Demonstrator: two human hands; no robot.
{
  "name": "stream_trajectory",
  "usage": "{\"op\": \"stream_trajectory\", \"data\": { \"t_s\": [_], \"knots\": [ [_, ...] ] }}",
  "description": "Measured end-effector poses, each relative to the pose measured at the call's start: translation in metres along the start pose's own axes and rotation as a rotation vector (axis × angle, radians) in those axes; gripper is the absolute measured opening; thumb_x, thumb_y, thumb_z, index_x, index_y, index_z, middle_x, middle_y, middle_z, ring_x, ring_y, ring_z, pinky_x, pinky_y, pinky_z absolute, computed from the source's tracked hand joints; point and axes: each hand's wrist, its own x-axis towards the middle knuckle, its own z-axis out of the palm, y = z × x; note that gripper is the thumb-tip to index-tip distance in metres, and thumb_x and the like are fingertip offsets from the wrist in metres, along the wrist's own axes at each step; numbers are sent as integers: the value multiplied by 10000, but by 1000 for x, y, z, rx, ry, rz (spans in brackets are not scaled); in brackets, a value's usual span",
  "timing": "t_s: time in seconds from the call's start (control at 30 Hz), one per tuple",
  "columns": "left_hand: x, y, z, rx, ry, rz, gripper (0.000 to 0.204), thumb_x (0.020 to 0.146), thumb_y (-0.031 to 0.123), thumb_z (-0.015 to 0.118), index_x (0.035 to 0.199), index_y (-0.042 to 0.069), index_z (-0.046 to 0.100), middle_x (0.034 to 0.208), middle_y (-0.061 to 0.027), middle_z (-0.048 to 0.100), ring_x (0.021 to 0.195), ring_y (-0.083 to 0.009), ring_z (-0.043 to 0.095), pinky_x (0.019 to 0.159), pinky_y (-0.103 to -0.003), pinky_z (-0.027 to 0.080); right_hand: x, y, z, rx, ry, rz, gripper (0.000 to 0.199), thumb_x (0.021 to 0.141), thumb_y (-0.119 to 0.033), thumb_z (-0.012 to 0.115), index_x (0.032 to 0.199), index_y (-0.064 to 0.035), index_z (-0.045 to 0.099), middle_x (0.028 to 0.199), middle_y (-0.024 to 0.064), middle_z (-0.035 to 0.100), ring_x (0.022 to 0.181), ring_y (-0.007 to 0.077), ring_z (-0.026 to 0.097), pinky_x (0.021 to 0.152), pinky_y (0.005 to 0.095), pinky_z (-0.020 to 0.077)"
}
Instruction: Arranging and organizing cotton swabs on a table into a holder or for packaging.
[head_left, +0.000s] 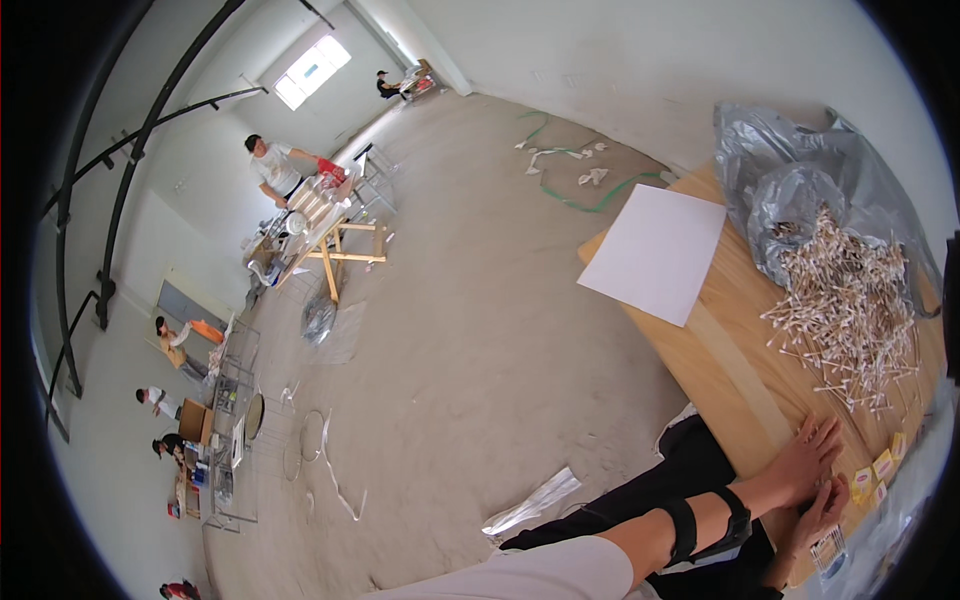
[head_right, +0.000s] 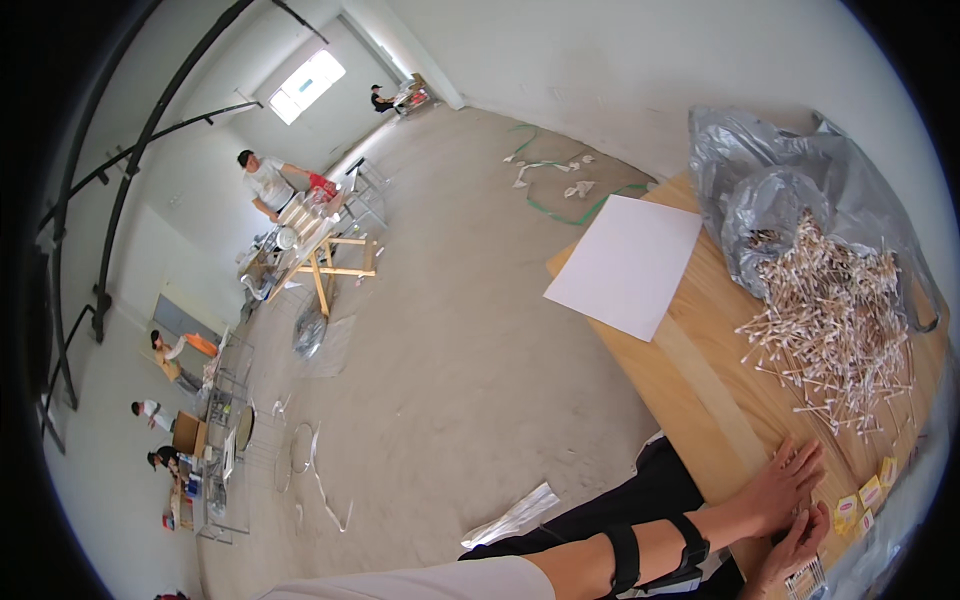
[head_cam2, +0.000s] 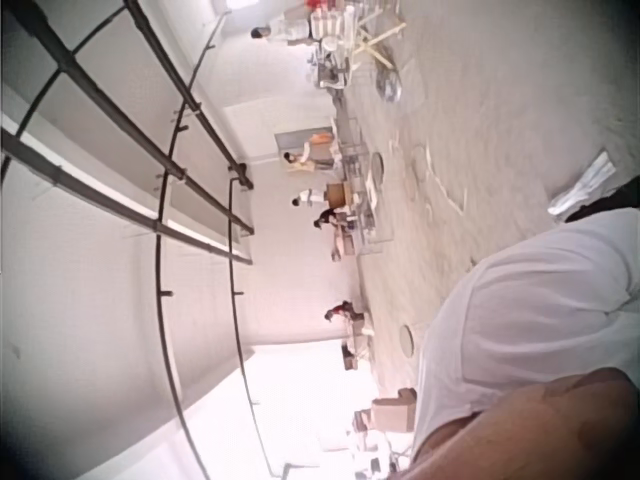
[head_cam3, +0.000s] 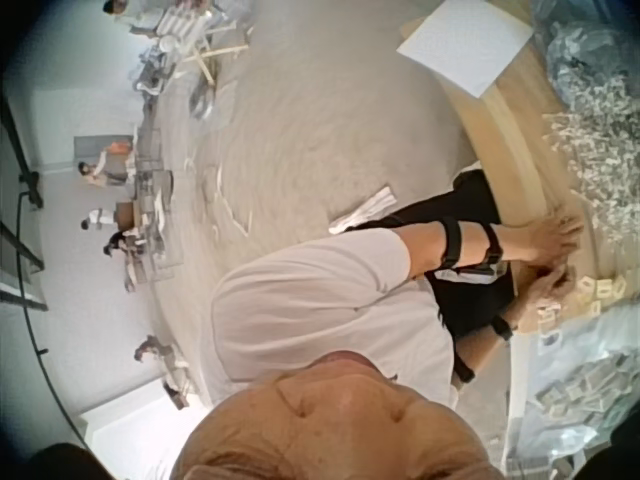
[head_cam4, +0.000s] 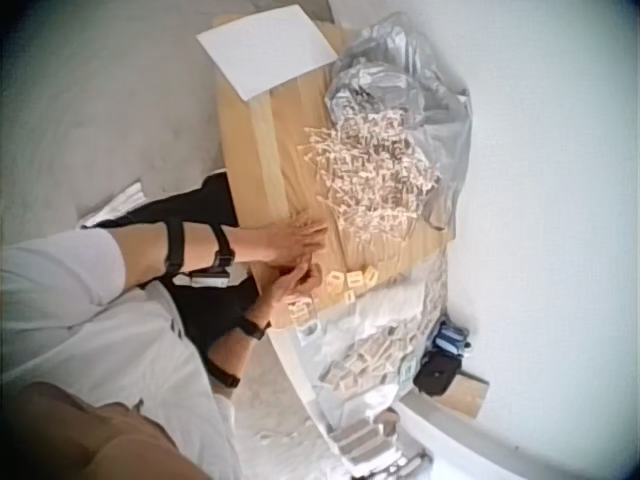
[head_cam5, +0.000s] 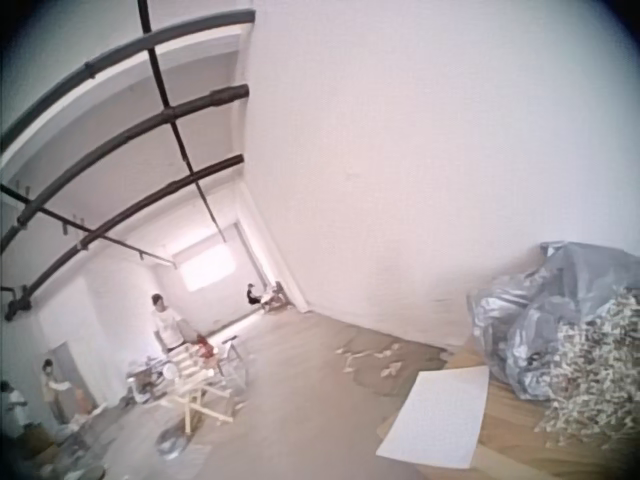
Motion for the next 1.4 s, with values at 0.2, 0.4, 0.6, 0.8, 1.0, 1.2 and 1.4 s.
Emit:
{"op": "stream_trajectory", "data": {
  "t_s": [0.2, 0.4, 0.6, 0.8, 1.0, 1.2, 1.4],
  "knots": [
    [-14, 8, -16, 9, -16, 39, 722, 867, 489, 432, 1381, -15, 383, 1496, -175, 274, 1436, -288, 91, 1148, -520, 32, -7, -13, 3, -47, 93, -67, 290, 966, -147, 481, 1131, 86, 531, 1281, 180, 492, 1150, 278, 478, 987, 354, 367],
    [-36, 9, -10, -33, 15, 28, 761, 853, 489, 469, 1364, -66, 368, 1475, -191, 298, 1434, -298, 90, 1149, -514, 42, -13, -33, 13, 8, 103, -49, 358, 988, -205, 444, 1194, 79, 516, 1303, 173, 496, 1202, 274, 460, 1035, 355, 333],
    [-22, -11, -5, -165, 387, -11, 646, 918, 353, 483, 1374, -68, 307, 1453, -231, 289, 1405, -355, 165, 1145, -493, 128, -9, -31, 18, 109, 160, 71, 443, 1012, -278, 387, 1274, 66, 480, 1325, 169, 492, 1224, 260, 455, 1055, 348, 320],
    [4, -30, 24, -552, 313, -265, 540, 981, 266, 404, 1401, -38, 252, 1472, -228, 232, 1347, -393, 270, 1116, -394, 254, 0, -45, 36, -6, 166, 62, 525, 999, -368, 391, 1316, 46, 456, 1312, 176, 504, 1210, 287, 474, 1022, 351, 357],
    [5, -6, 26, -817, 224, -166, 515, 968, 239, 417, 1383, -37, 287, 1429, -230, 300, 1315, -380, 321, 1100, -397, 274, 6, -46, 42, 41, 102, 53, 549, 992, -402, 389, 1312, 40, 453, 1301, 193, 505, 1160, 285, 512, 980, 363, 398],
    [-14, -10, -9, -707, 223, -2, 562, 886, 228, 504, 1344, -57, 347, 1404, -225, 341, 1312, -377, 333, 1106, -439, 250, 17, -34, 26, 313, 137, 224, 523, 992, -370, 408, 1310, 40, 464, 1320, 167, 495, 1188, 264, 498, 1000, 358, 389],
    [-32, -14, 7, -292, 255, 227, 547, 794, 217, 535, 1242, -87, 459, 1327, -225, 448, 1322, -370, 330, 1136, -465, 166, 13, -34, 20, 537, 95, 308, 488, 1001, -308, 416, 1329, 53, 441, 1365, 168, 457, 1257, 252, 443, 1053, 353, 344]
  ]
}}
